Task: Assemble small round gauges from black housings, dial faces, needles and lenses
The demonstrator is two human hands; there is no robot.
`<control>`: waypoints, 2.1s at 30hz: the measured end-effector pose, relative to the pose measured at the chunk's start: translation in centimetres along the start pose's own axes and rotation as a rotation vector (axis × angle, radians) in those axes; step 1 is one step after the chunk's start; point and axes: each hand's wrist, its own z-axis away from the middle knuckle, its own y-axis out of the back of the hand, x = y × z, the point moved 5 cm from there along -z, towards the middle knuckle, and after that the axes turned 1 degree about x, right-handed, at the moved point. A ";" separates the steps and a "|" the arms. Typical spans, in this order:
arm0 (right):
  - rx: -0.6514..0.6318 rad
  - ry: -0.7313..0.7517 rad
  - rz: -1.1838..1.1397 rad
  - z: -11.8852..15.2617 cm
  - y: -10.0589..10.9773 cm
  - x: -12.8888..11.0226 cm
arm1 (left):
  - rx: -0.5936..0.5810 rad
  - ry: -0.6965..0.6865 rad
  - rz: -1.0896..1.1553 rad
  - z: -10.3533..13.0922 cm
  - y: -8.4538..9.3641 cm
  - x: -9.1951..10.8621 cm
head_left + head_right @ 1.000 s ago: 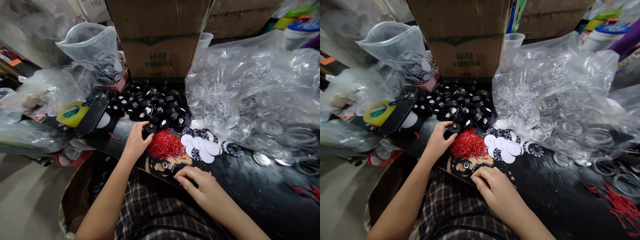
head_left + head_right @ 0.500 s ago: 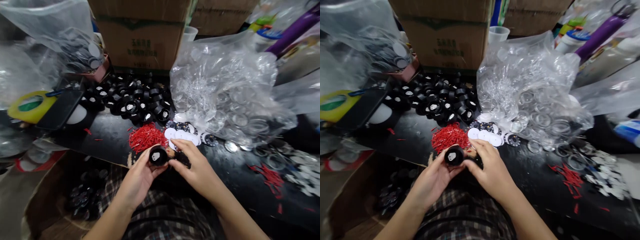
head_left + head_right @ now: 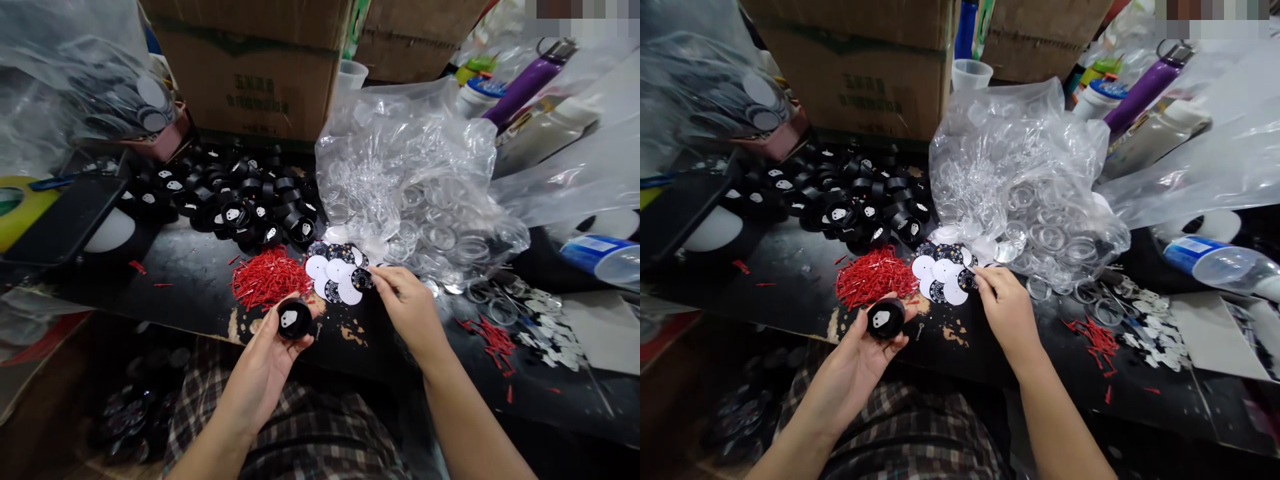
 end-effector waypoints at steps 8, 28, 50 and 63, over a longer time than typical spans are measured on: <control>-0.341 -0.185 -0.424 2.1 -2.8 -5.4 | -0.102 -0.150 0.044 -0.1 -1.5 0.9; -0.311 -0.067 -0.244 2.0 -2.9 -7.5 | -0.208 -0.143 -0.287 0.4 -0.8 -0.7; -0.460 0.171 0.165 1.2 -6.6 -7.7 | 0.072 -0.237 -0.102 0.8 1.5 1.4; -0.356 0.192 -0.247 2.3 -3.4 -9.2 | 0.058 -0.289 -0.038 0.4 0.6 2.1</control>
